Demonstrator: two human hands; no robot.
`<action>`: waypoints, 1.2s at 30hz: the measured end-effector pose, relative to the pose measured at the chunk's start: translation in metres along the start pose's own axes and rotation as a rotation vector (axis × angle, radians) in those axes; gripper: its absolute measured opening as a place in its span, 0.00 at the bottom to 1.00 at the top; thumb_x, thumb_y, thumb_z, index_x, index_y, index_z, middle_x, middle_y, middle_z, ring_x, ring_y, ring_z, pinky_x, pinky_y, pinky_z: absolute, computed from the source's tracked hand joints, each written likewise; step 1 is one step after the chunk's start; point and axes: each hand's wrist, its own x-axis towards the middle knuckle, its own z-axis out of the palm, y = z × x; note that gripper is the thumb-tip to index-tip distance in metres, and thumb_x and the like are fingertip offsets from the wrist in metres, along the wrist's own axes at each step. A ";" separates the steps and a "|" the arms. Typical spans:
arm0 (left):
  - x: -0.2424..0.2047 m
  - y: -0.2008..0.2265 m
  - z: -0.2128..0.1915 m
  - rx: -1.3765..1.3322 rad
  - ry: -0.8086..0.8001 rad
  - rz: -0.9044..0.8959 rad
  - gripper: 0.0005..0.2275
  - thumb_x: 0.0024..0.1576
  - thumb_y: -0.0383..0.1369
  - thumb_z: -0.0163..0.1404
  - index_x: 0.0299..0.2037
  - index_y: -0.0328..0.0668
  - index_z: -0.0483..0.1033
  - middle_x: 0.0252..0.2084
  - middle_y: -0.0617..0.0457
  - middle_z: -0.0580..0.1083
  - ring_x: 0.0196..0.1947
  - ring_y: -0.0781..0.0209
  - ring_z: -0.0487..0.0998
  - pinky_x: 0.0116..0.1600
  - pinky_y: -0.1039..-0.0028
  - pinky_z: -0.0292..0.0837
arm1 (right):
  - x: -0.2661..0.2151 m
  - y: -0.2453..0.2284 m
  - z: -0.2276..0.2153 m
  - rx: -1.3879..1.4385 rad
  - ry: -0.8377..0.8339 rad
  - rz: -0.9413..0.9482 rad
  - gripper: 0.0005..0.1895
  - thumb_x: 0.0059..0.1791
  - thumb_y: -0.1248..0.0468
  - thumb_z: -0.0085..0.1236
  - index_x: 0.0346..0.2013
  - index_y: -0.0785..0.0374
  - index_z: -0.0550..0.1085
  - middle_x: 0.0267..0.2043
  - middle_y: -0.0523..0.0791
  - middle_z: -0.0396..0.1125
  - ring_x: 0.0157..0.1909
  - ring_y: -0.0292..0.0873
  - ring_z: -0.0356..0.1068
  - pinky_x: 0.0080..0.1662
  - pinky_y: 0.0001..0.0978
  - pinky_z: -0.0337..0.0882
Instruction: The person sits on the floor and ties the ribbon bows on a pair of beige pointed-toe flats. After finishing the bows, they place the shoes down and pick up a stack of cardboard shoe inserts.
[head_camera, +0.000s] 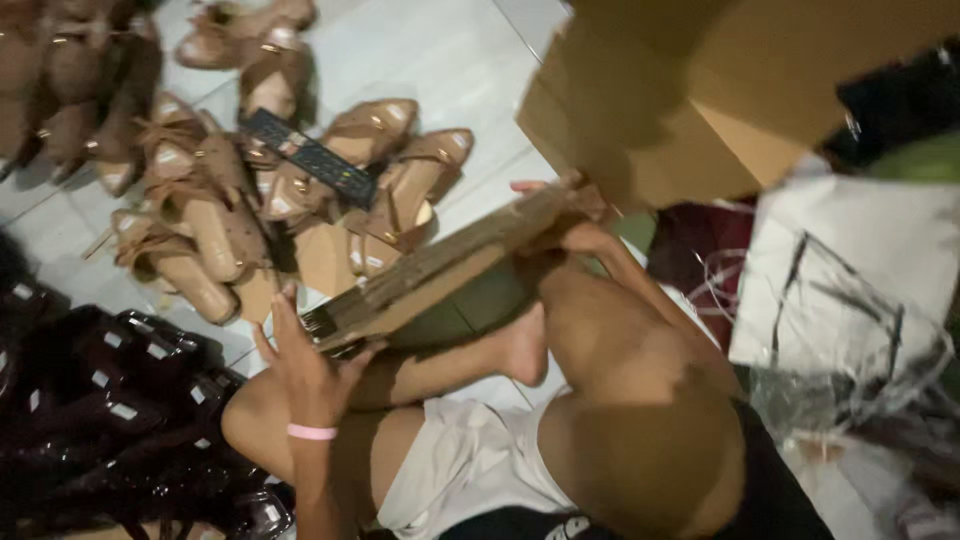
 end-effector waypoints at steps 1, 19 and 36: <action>-0.002 0.003 -0.015 0.069 -0.028 0.015 0.60 0.36 0.51 0.69 0.73 0.22 0.44 0.73 0.30 0.60 0.74 0.35 0.58 0.74 0.36 0.43 | -0.001 -0.003 0.008 -0.019 -0.021 0.014 0.52 0.37 0.63 0.73 0.71 0.60 0.54 0.72 0.48 0.53 0.72 0.47 0.53 0.72 0.40 0.54; 0.012 0.025 0.044 0.338 -0.243 0.185 0.26 0.36 0.42 0.65 0.46 0.44 0.82 0.65 0.36 0.63 0.73 0.34 0.56 0.73 0.44 0.49 | 0.003 0.015 -0.013 -0.316 -0.207 0.250 0.64 0.38 0.58 0.72 0.77 0.60 0.39 0.77 0.53 0.40 0.74 0.56 0.46 0.71 0.47 0.49; -0.009 -0.013 0.075 0.339 -0.374 0.243 0.28 0.39 0.44 0.63 0.48 0.40 0.75 0.61 0.38 0.68 0.65 0.33 0.61 0.68 0.45 0.53 | 0.004 0.062 0.004 -0.812 -0.009 0.281 0.24 0.59 0.51 0.47 0.67 0.53 0.60 0.82 0.56 0.31 0.81 0.63 0.29 0.73 0.60 0.36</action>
